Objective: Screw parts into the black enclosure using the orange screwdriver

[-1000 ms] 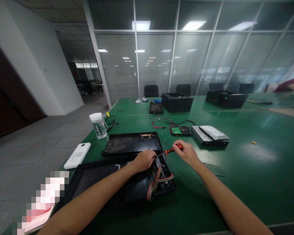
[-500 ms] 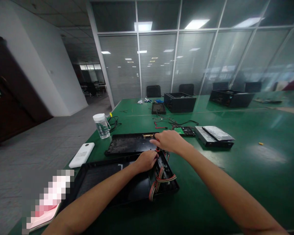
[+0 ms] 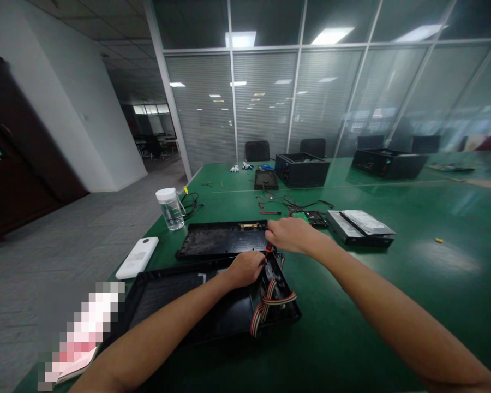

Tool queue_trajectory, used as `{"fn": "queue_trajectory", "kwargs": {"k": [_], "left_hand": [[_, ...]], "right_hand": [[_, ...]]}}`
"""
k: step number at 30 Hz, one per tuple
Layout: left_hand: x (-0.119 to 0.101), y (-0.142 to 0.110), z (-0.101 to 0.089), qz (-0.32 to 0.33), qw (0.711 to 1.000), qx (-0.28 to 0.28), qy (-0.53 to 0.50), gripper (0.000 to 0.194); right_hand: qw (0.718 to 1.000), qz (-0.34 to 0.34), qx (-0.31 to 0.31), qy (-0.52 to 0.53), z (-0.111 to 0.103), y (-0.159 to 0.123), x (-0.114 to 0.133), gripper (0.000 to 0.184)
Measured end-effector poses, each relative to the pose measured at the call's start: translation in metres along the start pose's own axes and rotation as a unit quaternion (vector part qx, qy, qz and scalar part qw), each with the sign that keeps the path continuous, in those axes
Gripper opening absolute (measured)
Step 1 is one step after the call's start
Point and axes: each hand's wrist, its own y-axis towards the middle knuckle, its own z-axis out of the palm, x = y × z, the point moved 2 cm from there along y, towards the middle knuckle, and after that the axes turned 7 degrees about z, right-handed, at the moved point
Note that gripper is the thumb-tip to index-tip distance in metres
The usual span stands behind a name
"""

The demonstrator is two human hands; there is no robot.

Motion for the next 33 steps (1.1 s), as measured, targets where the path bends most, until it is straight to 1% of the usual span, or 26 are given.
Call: {"fn": "queue_trajectory", "kwargs": {"k": [3,4,7,10,12,14,15,16,17,18,19,20,21,22,23,24,25,26,27,28,29,31,32,33], "left_hand": [[0.0,0.0,0.0,-0.001,1.0,0.007,-0.003,0.011],[0.0,0.0,0.0,-0.005,1.0,0.01,-0.004,0.01],[-0.001,0.0,-0.001,-0.011,1.0,0.013,-0.001,0.009],[-0.002,0.0,-0.001,-0.004,1.0,0.008,0.004,0.01],[-0.002,-0.001,-0.001,0.006,1.0,0.006,0.012,0.012],[-0.002,-0.002,-0.002,0.018,1.0,0.006,0.023,0.013],[-0.002,-0.002,-0.002,0.024,0.999,0.007,0.027,0.014],[-0.002,-0.003,-0.002,0.029,0.999,0.007,0.028,0.014],[-0.002,-0.004,-0.002,0.031,0.999,0.007,0.026,0.014],[-0.002,-0.005,-0.002,0.031,0.999,0.005,0.021,0.015],[-0.002,-0.006,-0.002,0.029,0.999,0.002,0.012,0.015],[-0.002,-0.007,-0.003,0.028,1.0,-0.004,0.0,0.015],[-0.002,-0.008,-0.004,0.027,0.999,-0.013,-0.016,0.014],[-0.001,-0.008,-0.007,0.027,0.999,-0.022,-0.037,0.014],[0.0,-0.008,-0.012,0.028,0.997,-0.031,-0.062,0.013],[0.001,-0.008,-0.018,0.029,0.995,-0.039,-0.087,0.013],[0.004,-0.008,-0.025,0.027,0.992,-0.043,-0.114,0.013],[0.007,-0.007,-0.033,0.023,0.989,-0.04,-0.142,0.014],[0.011,-0.007,-0.042,0.015,0.985,-0.026,-0.171,0.014],[0.016,-0.007,-0.05,0.004,0.98,0.005,-0.2,0.014],[0.021,-0.008,-0.056,-0.012,0.972,0.054,-0.227,0.014],[0.03,-0.013,-0.061,-0.059,0.946,0.178,-0.263,0.013],[0.034,-0.016,-0.061,-0.086,0.929,0.237,-0.269,0.012],[0.038,-0.019,-0.059,-0.112,0.913,0.285,-0.269,0.01]], "right_hand": [[0.999,0.027,-0.021,-0.016,0.0,-0.002,-0.004,0.056],[0.999,0.026,-0.025,-0.017,0.0,-0.002,-0.004,0.055],[0.999,-0.006,-0.027,-0.017,0.002,-0.002,-0.003,0.052],[0.999,-0.007,-0.045,-0.02,0.005,0.0,-0.004,0.064],[0.998,-0.004,-0.069,0.002,0.01,0.001,-0.01,0.065],[0.993,-0.014,-0.101,0.057,0.022,0.001,-0.024,0.057],[0.988,-0.022,-0.115,0.098,0.032,0.0,-0.034,0.053],[0.98,-0.025,-0.13,0.15,0.045,-0.002,-0.046,0.049],[0.967,-0.046,-0.126,0.218,0.061,-0.004,-0.058,0.045],[0.944,-0.051,-0.119,0.303,0.079,-0.006,-0.072,0.043],[0.911,-0.026,-0.116,0.394,0.098,-0.008,-0.087,0.043],[0.866,0.02,-0.112,0.487,0.117,-0.011,-0.101,0.043],[0.813,0.067,-0.111,0.568,0.135,-0.013,-0.115,0.044],[0.756,0.101,-0.124,0.635,0.149,-0.015,-0.126,0.044],[0.71,0.113,-0.127,0.683,0.159,-0.016,-0.134,0.041],[0.673,0.117,-0.134,0.718,0.165,-0.016,-0.139,0.039],[0.647,0.111,-0.141,0.741,0.168,-0.015,-0.142,0.037],[0.633,0.1,-0.145,0.754,0.168,-0.014,-0.143,0.034],[0.629,0.09,-0.151,0.757,0.167,-0.013,-0.141,0.032],[0.635,0.081,-0.156,0.753,0.165,-0.012,-0.138,0.031],[0.648,0.073,-0.162,0.741,0.163,-0.012,-0.134,0.03],[0.691,0.056,-0.169,0.701,0.158,-0.015,-0.122,0.032],[0.714,0.046,-0.172,0.677,0.155,-0.018,-0.114,0.033],[0.736,0.033,-0.175,0.653,0.15,-0.022,-0.106,0.035]]}}
